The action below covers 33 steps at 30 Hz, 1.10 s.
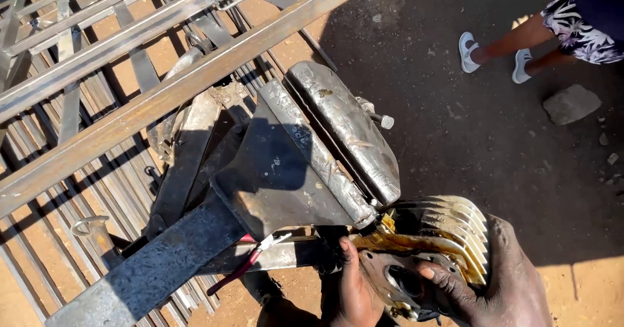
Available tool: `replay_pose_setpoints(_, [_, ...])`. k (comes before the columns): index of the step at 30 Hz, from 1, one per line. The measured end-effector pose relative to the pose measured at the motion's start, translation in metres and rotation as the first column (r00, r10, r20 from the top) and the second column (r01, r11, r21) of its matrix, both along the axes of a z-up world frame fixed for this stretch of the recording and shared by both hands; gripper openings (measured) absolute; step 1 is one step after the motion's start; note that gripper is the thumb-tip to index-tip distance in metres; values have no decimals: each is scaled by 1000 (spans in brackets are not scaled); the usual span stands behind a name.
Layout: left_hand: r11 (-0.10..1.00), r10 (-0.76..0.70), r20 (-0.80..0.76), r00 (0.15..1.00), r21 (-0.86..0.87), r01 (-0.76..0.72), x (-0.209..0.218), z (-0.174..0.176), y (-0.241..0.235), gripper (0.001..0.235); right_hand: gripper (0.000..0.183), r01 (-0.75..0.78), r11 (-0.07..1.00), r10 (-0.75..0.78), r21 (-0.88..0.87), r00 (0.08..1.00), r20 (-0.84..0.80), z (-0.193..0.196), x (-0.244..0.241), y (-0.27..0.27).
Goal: Repairing a metal engine component using pliers and a vise on a fabrication floor.
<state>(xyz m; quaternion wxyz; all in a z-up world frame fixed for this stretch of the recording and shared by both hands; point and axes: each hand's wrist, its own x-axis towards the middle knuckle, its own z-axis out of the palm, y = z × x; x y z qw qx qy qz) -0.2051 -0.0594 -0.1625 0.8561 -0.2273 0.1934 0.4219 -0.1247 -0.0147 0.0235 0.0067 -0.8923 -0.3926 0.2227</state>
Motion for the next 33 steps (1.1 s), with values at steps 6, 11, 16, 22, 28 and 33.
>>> replay_pose_setpoints(6, [998, 36, 40, 999, 50, -38, 0, 17, 0, 120, 81, 8, 999, -10, -34, 999, -41, 2, 5, 6])
replay_pose_setpoints(11, [972, -31, -179, 983, -235, -12, -3, 18, -2, 110, 66, -96, 991, 95, -98, 995, -8, -12, 27, 0])
replay_pose_setpoints(16, [959, -103, -300, 948, -283, 15, -7, 33, 5, 106, 67, -11, 996, 2, -92, 996, -91, -6, 21, 7])
replay_pose_setpoints(22, [933, -185, -479, 858, -361, 0, -9, 47, 10, 106, 65, -21, 998, 14, -60, 993, -115, -6, 23, 4])
replay_pose_setpoints(28, [914, -158, -523, 838, -398, -76, -9, 62, 18, 95, 63, 36, 997, -47, -70, 987, -157, 0, 17, 9])
replay_pose_setpoints(33, [891, -181, -530, 829, -444, -89, -11, 70, 22, 91, 78, 28, 997, -39, -78, 989, -143, -5, 23, 9])
